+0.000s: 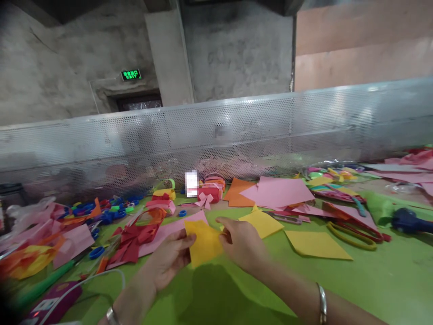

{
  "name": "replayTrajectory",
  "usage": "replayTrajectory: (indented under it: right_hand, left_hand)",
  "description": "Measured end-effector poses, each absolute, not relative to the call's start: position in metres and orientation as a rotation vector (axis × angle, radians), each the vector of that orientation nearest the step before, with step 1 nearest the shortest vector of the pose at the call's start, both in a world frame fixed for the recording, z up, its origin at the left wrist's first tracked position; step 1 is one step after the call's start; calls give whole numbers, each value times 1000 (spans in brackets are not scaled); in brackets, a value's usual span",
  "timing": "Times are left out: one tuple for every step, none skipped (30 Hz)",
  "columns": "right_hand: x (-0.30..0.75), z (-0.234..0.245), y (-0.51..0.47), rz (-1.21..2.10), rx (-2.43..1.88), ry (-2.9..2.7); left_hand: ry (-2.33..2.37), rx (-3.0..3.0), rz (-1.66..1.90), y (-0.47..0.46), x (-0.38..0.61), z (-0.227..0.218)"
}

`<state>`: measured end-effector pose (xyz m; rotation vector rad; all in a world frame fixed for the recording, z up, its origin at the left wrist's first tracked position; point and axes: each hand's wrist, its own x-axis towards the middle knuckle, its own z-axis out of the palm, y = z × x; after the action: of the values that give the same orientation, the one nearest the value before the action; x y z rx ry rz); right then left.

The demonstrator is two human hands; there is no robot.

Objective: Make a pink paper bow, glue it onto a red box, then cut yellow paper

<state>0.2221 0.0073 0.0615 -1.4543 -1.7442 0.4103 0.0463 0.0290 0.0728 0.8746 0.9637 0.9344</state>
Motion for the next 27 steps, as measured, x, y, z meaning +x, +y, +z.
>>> replayTrajectory:
  right_hand:
    - [222,62,7,579,-1442,-1663]
    - [221,63,7,761,-1418,-1583]
    - [221,63,6,935,-1384,-1518]
    - [220,63,7,1078,-1350,-1476]
    - [220,63,7,1188,-1320,-1456]
    - [221,62,8,1270,-1294,-1445]
    - [222,61,10,1350,-1263,-1418]
    - [223,60,11,1417,-1233,-1388]
    - [224,59,13,1468,-1209,-1360]
    - [226,58,14,1507,-1190,-1334]
    - [227,57,15,1535,-1174,-1311]
    - [228,56,16,1555,-1160,-1291]
    - [229,55,16,1566,-1146,-1274]
    - [229,55,17,1571,-1130,-1261]
    - [229,55,17,1573,-1112,-1250]
    - [229,54,17,1578,-1090,-1239]
    - [229,54,17,1586,-1069,-1227]
    - [229,54,17,1598,-1048,-1212]
    - [229,53,17,1608,-1033,-1194]
    - [229,53,18,1619,-1025,-1173]
    - [230,52,18,1629,-1025,-1152]
    - [230,52,19,1636,-1031,-1134]
    - [231,51,19,1641,-1040,-1118]
    - [231,51,19,1646,-1048,-1105]
    - [232,51,20,1649,-1054,-1097]
    - [232,51,20,1649,-1057,-1093]
    - [233,51,20,1645,-1059,-1094]
  left_hand:
    - [969,887,934,29,46,73]
    - [977,898,932,30,47,72]
    - [986,901,925,30,47,72]
    - [997,900,919,31,47,72]
    - [1011,898,915,31,48,72]
    - [1027,897,914,31,49,72]
    - [1047,897,915,31,49,72]
    - [1064,897,914,30,50,73]
    - [1069,897,910,30,51,73]
    - [1057,897,902,29,51,73]
    - [1035,897,889,28,51,73]
    - [1009,899,876,28,51,73]
    - [986,901,864,27,51,73]
    - [968,903,853,27,51,73]
    - [955,906,846,27,50,72]
    - [945,907,846,27,50,72]
    - [932,904,847,27,50,72]
    - [917,900,854,27,50,72]
    - [912,896,864,27,51,73]
    - [923,889,875,26,51,74]
    - [951,880,882,26,51,75]
    - [988,868,884,26,51,77]
    - [1026,854,882,25,50,78]
    - [1055,838,877,25,50,79]
    - [1071,818,867,25,49,79]
    - [1059,806,865,26,48,79]
    - [1030,803,869,27,47,78]
